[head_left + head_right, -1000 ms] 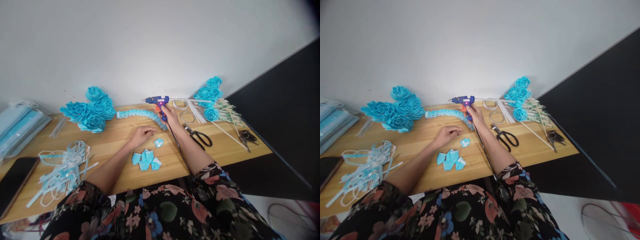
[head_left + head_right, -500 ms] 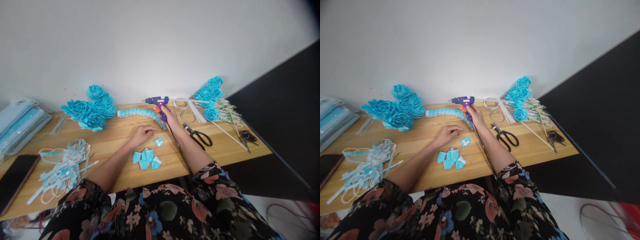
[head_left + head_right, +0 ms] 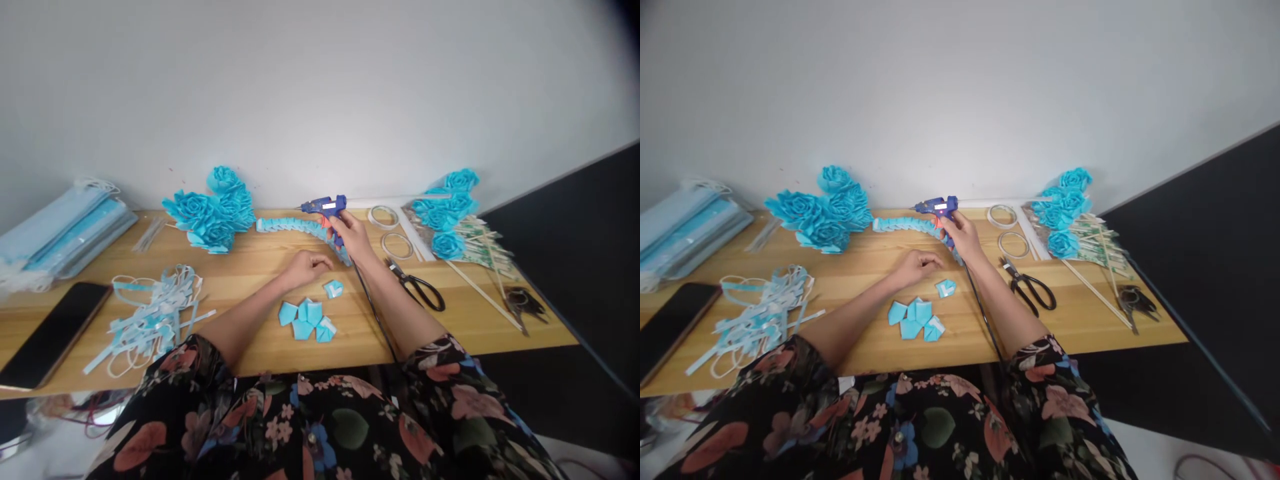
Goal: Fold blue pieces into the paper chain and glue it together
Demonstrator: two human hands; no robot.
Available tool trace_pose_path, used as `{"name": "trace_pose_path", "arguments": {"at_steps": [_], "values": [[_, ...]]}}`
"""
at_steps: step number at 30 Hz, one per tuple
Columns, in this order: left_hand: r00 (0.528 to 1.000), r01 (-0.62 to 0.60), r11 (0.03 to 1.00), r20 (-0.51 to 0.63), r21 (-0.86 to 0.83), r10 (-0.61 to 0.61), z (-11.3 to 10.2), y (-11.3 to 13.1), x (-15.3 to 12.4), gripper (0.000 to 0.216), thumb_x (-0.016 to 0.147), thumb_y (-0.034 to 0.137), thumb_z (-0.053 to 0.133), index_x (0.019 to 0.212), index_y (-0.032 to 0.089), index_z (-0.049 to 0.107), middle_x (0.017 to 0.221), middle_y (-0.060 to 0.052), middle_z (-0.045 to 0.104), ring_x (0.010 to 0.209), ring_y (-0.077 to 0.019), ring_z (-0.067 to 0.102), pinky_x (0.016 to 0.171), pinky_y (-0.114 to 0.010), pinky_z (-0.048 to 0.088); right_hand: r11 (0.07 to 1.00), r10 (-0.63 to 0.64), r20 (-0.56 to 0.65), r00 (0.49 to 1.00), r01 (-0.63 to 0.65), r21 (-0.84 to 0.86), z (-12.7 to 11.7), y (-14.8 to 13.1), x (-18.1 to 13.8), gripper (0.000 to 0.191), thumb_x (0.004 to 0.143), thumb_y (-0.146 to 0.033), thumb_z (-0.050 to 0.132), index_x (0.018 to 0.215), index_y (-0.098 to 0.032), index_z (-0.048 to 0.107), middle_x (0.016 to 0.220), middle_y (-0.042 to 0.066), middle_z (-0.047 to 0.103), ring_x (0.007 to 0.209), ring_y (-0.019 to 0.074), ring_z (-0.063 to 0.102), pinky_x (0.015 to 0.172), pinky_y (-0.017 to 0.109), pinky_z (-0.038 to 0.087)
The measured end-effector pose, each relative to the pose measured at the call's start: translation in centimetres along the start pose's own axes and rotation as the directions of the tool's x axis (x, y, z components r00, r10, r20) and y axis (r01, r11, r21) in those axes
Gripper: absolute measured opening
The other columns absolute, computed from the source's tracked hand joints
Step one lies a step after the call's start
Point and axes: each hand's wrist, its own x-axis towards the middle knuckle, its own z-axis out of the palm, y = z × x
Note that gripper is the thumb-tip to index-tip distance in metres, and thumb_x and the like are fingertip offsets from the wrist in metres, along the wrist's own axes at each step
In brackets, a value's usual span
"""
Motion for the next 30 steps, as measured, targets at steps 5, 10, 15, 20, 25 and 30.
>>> {"name": "trace_pose_path", "arguments": {"at_steps": [5,10,15,20,25,30], "values": [[1.000,-0.021,1.000,-0.007,-0.021,0.021,0.3,-0.4,0.2,0.025,0.079,0.017,0.050,0.082,0.017,0.076,0.066,0.002,0.068,0.055,-0.0098,0.052,0.055,-0.021,0.038,0.998,-0.046,0.103,0.994,0.051,-0.046,2.1,-1.1,2.5,0.036,0.084,-0.055,0.064,0.092,-0.019,0.066,0.057,-0.004,0.057,0.041,0.0064,0.041,0.036,0.019,0.032],[0.998,-0.055,0.998,0.008,-0.021,0.055,0.4,-0.6,0.3,0.027,0.078,0.013,0.050,0.081,0.017,0.076,0.075,0.000,0.075,0.065,-0.0125,0.062,0.066,-0.022,0.046,0.997,-0.036,0.159,0.987,0.046,-0.060,4.6,-0.4,4.2,0.034,0.085,-0.053,0.064,0.092,-0.020,0.066,0.056,-0.004,0.057,0.040,0.0068,0.041,0.035,0.019,0.030],[0.996,-0.076,0.995,0.036,-0.069,0.079,0.6,-0.9,0.6,0.027,0.077,0.010,0.050,0.077,0.017,0.075,0.077,0.000,0.076,0.070,-0.0134,0.066,0.069,-0.022,0.049,0.993,0.016,0.184,0.983,0.005,-0.117,5.5,1.2,3.9,0.033,0.083,-0.053,0.064,0.087,-0.020,0.062,0.054,-0.005,0.056,0.041,0.0073,0.043,0.035,0.019,0.031],[0.996,-0.074,0.995,0.044,-0.062,0.077,0.6,-0.9,0.6,0.026,0.078,0.010,0.051,0.079,0.017,0.076,0.078,0.000,0.076,0.067,-0.0127,0.065,0.067,-0.022,0.048,0.987,-0.024,0.205,0.978,0.056,-0.152,5.4,1.9,4.1,0.029,0.083,-0.048,0.063,0.081,-0.020,0.059,0.056,-0.005,0.058,0.045,0.0073,0.046,0.040,0.019,0.033],[0.995,-0.087,0.994,0.046,-0.061,0.090,0.4,-0.6,0.5,0.025,0.079,0.011,0.051,0.077,0.017,0.076,0.078,0.000,0.076,0.068,-0.0122,0.063,0.066,-0.021,0.046,0.982,-0.018,0.230,0.973,0.061,-0.179,5.5,2.0,4.0,0.028,0.084,-0.047,0.061,0.082,-0.019,0.060,0.055,-0.005,0.057,0.043,0.0069,0.043,0.041,0.019,0.033],[0.995,-0.074,0.995,0.061,-0.072,0.079,0.3,-0.2,0.3,0.025,0.079,0.010,0.051,0.076,0.015,0.075,0.077,0.000,0.075,0.068,-0.0112,0.063,0.067,-0.020,0.045,0.976,-0.001,0.234,0.972,0.051,-0.210,5.6,1.9,3.8,0.028,0.084,-0.047,0.059,0.083,-0.019,0.059,0.055,-0.005,0.057,0.043,0.0070,0.043,0.041,0.019,0.033]]}}
